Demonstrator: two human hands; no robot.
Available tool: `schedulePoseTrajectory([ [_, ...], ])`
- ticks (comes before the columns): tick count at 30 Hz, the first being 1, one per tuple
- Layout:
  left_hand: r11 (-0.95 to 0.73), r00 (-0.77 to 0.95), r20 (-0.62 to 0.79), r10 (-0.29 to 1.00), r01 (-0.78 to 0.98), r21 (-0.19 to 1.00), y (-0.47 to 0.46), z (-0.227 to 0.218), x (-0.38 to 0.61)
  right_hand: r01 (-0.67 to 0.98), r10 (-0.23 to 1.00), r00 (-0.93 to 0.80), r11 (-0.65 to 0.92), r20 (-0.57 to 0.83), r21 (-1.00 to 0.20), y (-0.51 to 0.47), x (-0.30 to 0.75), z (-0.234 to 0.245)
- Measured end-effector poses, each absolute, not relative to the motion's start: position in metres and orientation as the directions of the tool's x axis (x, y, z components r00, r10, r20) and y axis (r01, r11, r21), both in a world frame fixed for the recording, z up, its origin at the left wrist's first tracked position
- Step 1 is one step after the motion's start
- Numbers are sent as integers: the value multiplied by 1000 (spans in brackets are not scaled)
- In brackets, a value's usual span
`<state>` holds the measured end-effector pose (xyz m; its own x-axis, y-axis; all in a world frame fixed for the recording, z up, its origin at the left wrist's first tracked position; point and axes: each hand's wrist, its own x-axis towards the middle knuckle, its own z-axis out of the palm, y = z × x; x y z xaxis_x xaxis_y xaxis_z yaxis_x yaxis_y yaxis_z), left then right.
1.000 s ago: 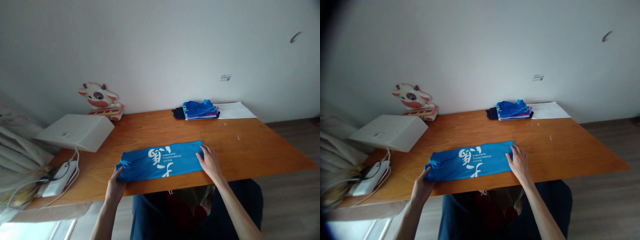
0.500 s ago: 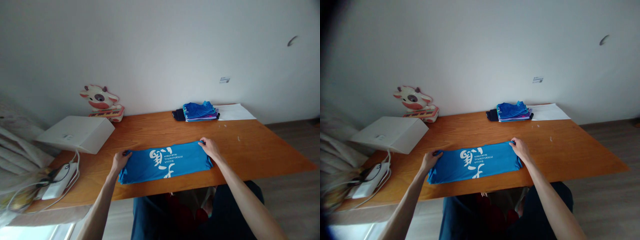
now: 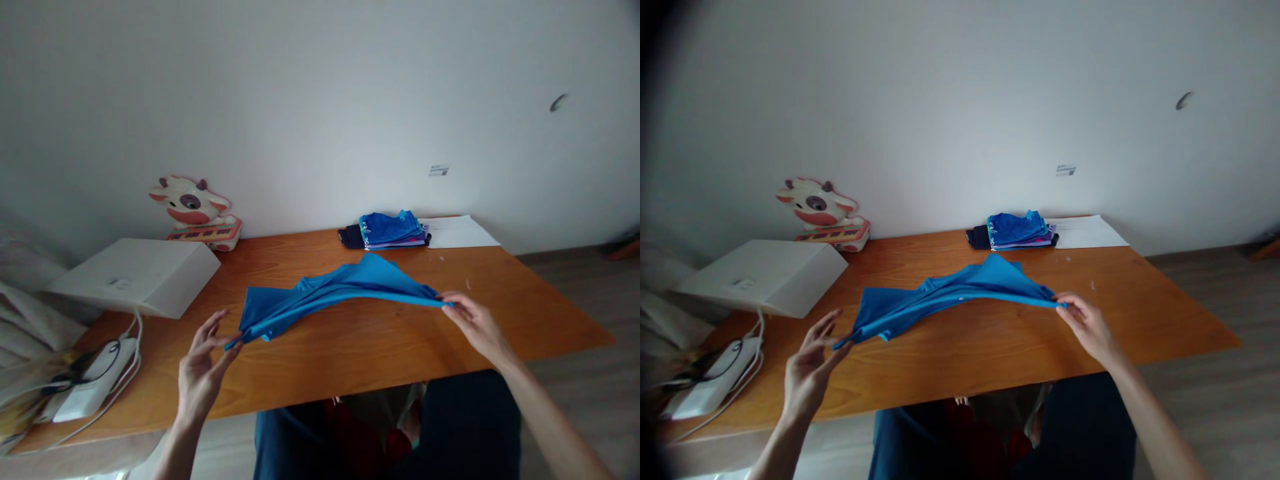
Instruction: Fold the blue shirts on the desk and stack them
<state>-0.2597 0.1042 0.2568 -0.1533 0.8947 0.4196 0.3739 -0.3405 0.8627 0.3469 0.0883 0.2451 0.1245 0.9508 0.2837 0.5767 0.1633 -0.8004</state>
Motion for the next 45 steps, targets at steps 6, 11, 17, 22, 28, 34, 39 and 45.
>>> schedulePoseTrajectory([
  [6,-125,90,93,992,487,864,29,192,-269,710,997,12,42,71,-703,22,364,173],
  [11,-60,187,-47,981,529,847,18,192,-276,798,998,-57,33,-20,-602,10,376,181],
  [17,-152,174,39,984,706,692,58,204,-240,809,998,-60,36,-22,-587,45,347,209],
  [22,-324,263,198,944,850,415,73,192,-182,819,987,38,58,154,-571,107,300,184],
  [28,-351,239,290,927,826,441,61,179,-191,767,977,40,105,211,-633,141,277,176],
  [34,-377,370,160,915,649,660,11,196,-211,178,998,-26,64,60,-982,69,324,190],
  [39,-262,426,-44,904,631,730,-3,207,-215,220,892,-366,-193,-264,-956,31,350,213],
  [45,-290,197,214,957,691,662,52,209,-169,557,989,-101,-33,-107,-830,73,300,218],
])
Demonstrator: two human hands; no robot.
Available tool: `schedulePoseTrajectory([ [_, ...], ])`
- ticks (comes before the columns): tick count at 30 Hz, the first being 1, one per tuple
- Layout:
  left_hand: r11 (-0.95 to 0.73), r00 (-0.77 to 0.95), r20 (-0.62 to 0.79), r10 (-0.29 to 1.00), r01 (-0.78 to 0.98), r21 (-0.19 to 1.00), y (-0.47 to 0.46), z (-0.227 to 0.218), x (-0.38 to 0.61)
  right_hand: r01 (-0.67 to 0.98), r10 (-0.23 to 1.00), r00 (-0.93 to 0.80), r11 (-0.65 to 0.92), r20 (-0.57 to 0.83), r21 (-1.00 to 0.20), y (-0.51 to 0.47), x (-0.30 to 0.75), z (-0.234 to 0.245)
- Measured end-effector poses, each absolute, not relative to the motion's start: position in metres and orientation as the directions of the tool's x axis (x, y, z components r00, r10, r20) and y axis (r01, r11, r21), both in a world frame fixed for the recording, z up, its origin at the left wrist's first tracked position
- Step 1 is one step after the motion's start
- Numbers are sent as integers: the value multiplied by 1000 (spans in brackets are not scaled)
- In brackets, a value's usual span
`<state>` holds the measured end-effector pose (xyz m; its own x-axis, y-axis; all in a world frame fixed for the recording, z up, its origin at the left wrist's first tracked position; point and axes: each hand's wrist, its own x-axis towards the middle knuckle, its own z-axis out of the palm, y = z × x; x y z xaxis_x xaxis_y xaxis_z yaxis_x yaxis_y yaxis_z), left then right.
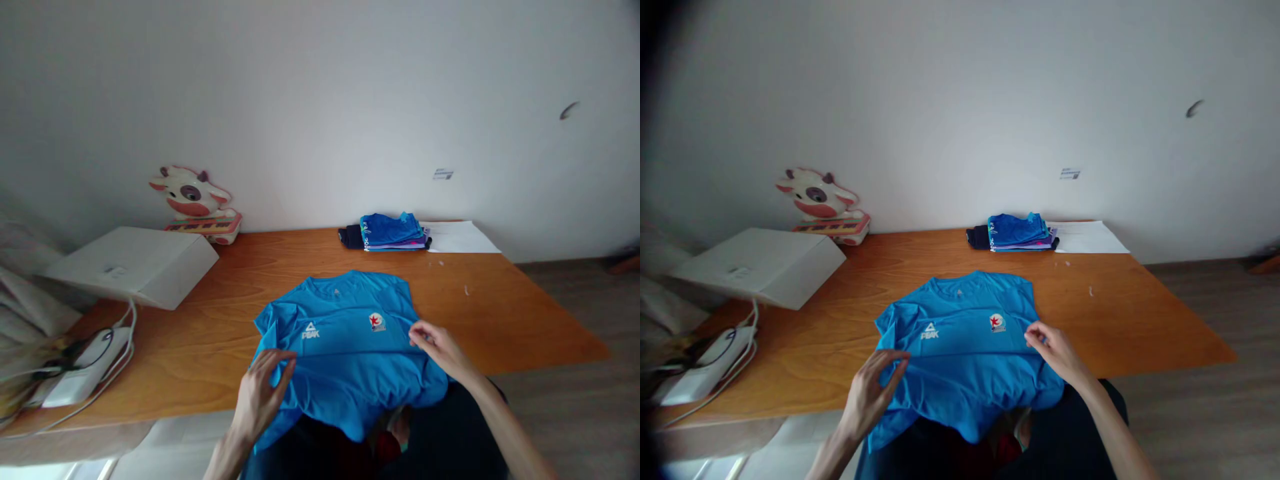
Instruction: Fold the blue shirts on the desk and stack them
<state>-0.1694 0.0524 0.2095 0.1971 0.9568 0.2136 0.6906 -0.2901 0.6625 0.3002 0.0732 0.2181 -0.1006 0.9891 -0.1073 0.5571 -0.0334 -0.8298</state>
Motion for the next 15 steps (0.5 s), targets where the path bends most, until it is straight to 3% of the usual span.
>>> schedulePoseTrajectory([
  [4,-345,248,241,938,719,603,74,204,-139,687,983,-126,184,135,-703,92,261,208],
  [9,-343,280,204,938,659,670,84,194,-123,663,910,-367,400,190,-633,96,224,213],
  [15,-340,255,241,936,830,442,140,186,-106,781,931,-238,353,278,-515,166,243,193],
])
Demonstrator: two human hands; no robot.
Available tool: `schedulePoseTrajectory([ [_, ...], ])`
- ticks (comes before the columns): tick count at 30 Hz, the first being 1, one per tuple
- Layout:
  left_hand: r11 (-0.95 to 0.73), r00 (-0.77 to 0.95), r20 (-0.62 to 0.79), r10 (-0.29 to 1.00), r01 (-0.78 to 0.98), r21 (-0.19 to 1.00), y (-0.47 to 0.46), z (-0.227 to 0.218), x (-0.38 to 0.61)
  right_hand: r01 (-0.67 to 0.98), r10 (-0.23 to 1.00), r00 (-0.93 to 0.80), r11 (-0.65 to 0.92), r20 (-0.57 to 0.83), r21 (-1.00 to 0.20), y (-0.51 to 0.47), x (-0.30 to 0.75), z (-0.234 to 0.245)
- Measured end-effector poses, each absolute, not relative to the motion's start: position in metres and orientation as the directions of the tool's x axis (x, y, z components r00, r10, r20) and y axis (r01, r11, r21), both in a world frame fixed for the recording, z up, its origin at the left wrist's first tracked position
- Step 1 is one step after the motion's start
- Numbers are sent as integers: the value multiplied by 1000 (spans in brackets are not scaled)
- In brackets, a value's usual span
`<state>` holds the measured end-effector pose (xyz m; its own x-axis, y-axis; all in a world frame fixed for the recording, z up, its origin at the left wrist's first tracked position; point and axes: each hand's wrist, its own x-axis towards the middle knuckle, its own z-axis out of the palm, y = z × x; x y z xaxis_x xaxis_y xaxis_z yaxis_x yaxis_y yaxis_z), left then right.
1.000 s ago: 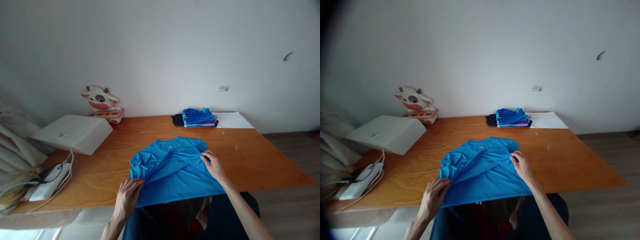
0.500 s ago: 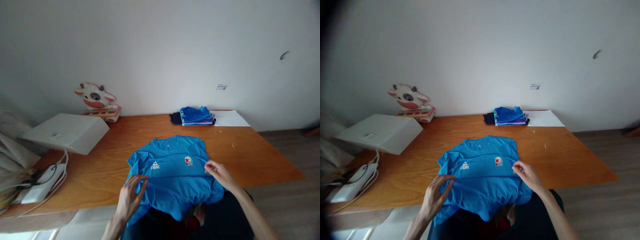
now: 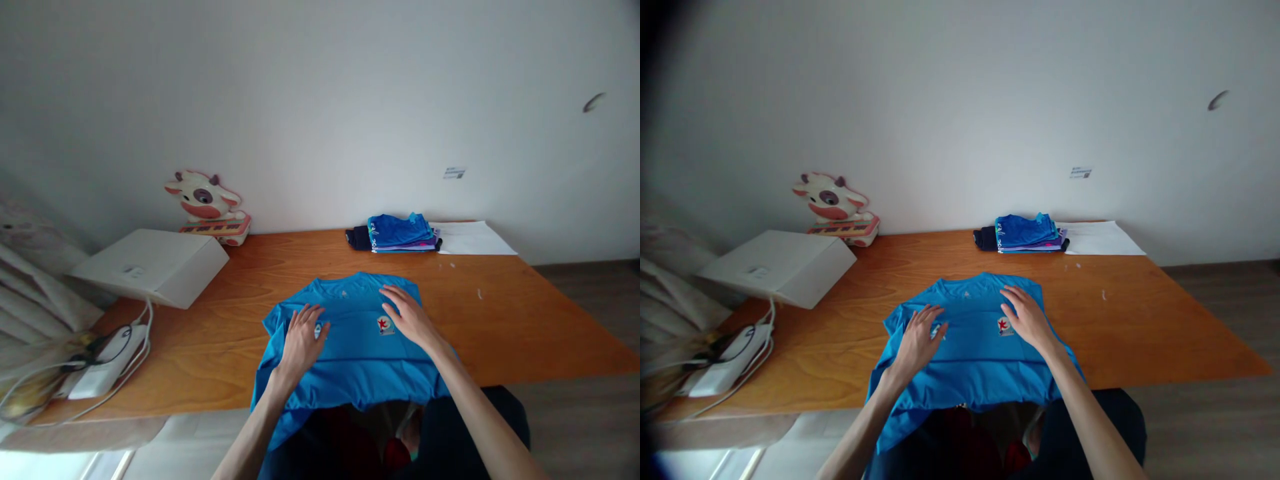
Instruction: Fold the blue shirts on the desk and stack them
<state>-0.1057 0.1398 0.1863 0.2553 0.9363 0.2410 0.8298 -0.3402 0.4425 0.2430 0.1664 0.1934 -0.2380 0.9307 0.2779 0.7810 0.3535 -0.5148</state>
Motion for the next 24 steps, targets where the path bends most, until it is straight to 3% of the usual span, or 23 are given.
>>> schedulePoseTrajectory([
  [4,-266,204,207,957,901,343,176,167,-110,855,954,-268,299,133,-423,194,267,163],
  [10,-358,318,181,931,891,279,229,151,-113,928,948,-210,270,240,-256,194,265,141],
  [17,-397,342,233,910,880,259,292,155,-97,955,962,-121,180,245,-235,246,280,139],
  [24,-430,333,311,890,840,331,286,177,-90,950,965,-121,181,234,-255,252,277,152],
])
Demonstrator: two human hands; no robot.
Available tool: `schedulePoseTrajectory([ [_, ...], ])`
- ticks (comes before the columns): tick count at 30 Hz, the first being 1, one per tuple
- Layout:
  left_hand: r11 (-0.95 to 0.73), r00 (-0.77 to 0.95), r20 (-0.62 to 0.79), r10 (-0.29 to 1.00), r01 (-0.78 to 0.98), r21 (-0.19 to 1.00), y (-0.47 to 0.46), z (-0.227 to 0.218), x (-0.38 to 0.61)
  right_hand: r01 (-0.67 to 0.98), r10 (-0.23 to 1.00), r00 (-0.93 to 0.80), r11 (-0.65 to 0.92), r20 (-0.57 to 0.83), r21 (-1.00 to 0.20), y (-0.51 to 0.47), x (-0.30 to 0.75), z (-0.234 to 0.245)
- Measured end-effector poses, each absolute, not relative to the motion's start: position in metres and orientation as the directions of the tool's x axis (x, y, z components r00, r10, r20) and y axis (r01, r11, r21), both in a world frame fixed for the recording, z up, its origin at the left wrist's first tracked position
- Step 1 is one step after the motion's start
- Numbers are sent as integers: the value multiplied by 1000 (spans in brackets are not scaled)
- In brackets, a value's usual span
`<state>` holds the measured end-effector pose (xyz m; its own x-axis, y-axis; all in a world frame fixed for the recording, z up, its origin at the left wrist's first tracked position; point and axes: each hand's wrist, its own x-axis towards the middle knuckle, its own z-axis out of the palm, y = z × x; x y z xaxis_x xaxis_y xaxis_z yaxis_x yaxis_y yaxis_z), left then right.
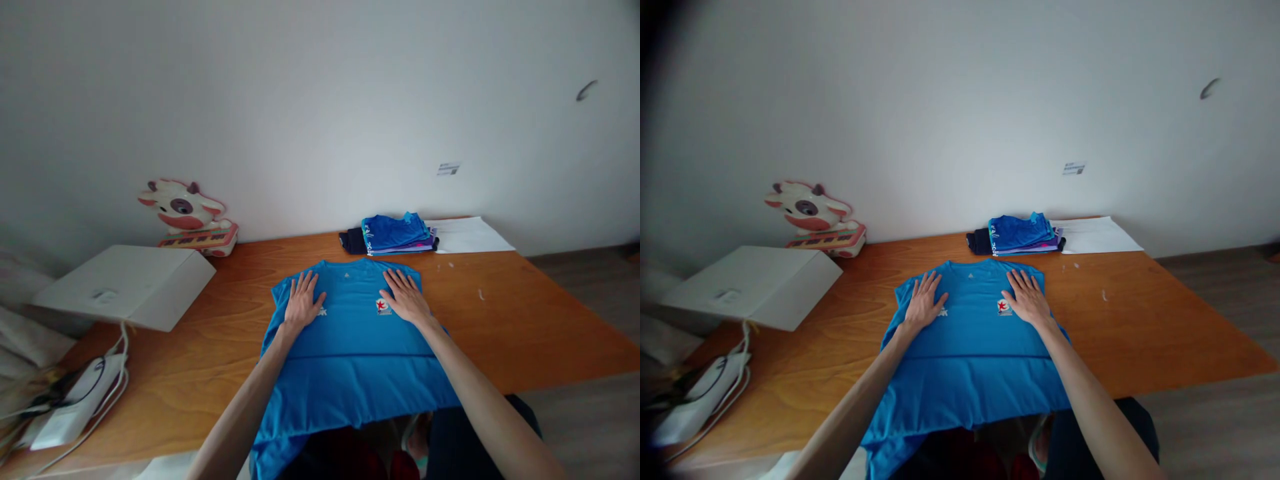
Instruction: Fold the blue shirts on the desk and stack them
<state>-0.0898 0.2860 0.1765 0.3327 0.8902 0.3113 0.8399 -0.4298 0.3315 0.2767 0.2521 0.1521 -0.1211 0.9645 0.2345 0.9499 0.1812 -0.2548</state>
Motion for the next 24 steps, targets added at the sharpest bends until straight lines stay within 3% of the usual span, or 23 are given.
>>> schedulePoseTrajectory([
  [3,-453,281,414,866,792,409,248,197,-97,925,936,-110,220,335,-310,233,270,179],
  [6,-395,127,473,872,753,527,181,205,-119,872,887,6,222,462,-437,176,271,198],
  [10,-152,-156,359,920,702,696,66,181,-161,737,834,321,78,450,-671,39,278,173],
  [14,144,-460,178,870,583,800,-31,141,-185,441,674,718,-247,174,-863,-85,271,123],
  [17,282,-551,1,834,429,858,-65,118,-187,221,687,725,-291,-42,-931,-117,248,101],
  [20,384,-612,-205,764,175,907,-66,104,-185,53,712,690,-225,-127,-973,-104,221,84],
  [24,497,-627,-385,677,3,868,-49,106,-186,-200,636,700,-265,-327,-943,-68,208,46],
])
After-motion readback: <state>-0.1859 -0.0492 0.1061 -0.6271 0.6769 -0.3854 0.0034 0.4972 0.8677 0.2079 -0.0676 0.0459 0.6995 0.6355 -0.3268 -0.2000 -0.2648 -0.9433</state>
